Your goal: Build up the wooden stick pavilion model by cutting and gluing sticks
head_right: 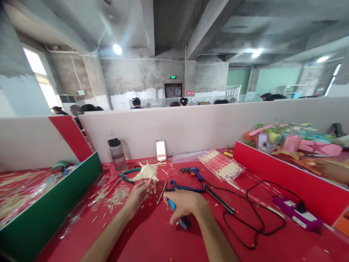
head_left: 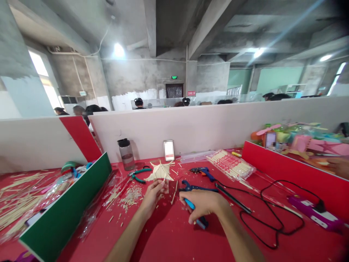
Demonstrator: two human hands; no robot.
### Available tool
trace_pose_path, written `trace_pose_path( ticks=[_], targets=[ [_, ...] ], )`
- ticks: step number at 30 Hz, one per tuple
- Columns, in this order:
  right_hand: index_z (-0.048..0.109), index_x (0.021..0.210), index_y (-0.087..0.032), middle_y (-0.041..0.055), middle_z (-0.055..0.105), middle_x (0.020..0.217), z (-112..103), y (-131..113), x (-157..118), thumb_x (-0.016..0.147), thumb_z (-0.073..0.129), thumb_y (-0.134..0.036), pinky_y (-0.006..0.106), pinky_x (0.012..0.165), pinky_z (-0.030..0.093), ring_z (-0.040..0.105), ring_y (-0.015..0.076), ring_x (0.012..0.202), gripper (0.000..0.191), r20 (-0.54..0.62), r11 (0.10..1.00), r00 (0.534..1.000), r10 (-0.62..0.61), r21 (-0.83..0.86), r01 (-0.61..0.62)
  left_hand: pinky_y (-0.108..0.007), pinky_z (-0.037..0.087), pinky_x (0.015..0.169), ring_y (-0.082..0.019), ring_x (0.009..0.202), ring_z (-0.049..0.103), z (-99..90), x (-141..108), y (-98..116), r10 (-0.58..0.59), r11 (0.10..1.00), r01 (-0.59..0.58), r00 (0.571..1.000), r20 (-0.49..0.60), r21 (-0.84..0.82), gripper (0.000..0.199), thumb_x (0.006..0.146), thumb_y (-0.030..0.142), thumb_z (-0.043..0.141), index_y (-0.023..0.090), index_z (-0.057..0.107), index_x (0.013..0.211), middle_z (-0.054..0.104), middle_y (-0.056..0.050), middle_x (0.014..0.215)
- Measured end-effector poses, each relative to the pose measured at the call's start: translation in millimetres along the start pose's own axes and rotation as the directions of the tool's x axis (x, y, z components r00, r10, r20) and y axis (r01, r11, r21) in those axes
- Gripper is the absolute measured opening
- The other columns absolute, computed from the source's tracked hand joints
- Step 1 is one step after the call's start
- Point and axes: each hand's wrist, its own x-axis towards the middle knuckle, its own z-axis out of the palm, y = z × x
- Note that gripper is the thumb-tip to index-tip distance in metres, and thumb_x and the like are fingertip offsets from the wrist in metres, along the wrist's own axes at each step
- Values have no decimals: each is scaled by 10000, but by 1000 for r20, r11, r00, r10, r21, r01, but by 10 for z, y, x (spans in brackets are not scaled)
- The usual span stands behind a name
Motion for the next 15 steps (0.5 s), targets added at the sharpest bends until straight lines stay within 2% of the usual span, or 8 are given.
trace_pose_path(
  ticks=[5, 8, 15],
  targets=[
    [544, 1000, -287, -53, 548, 772, 186, -77, -55, 560, 848, -327, 238, 579, 281, 549, 195, 752, 535, 38, 989, 993, 113, -105, -108, -165, 443, 576, -80, 621, 619, -17, 5, -16, 4, 1000, -3, 1000, 18, -4, 292, 741, 384, 810, 159, 635, 804, 709, -24, 803],
    [541, 990, -293, -47, 555, 783, 307, -57, -55, 568, 827, -272, 236, 591, 292, 557, 203, 772, 510, 61, 980, 990, 125, -160, -114, -164, 442, 566, -77, 602, 612, -24, 17, -17, 6, 1000, -6, 1000, 31, -11, 297, 740, 388, 811, 163, 625, 791, 706, -16, 787],
    [527, 926, -295, -61, 511, 714, 333, -2, -72, 553, 791, -147, 231, 554, 257, 537, 189, 758, 480, 29, 988, 992, 125, -91, -122, -166, 444, 547, -78, 580, 609, 11, -7, 18, -4, 1000, 5, 1000, 27, -16, 332, 702, 398, 832, 164, 607, 773, 708, -19, 783]
  ],
)
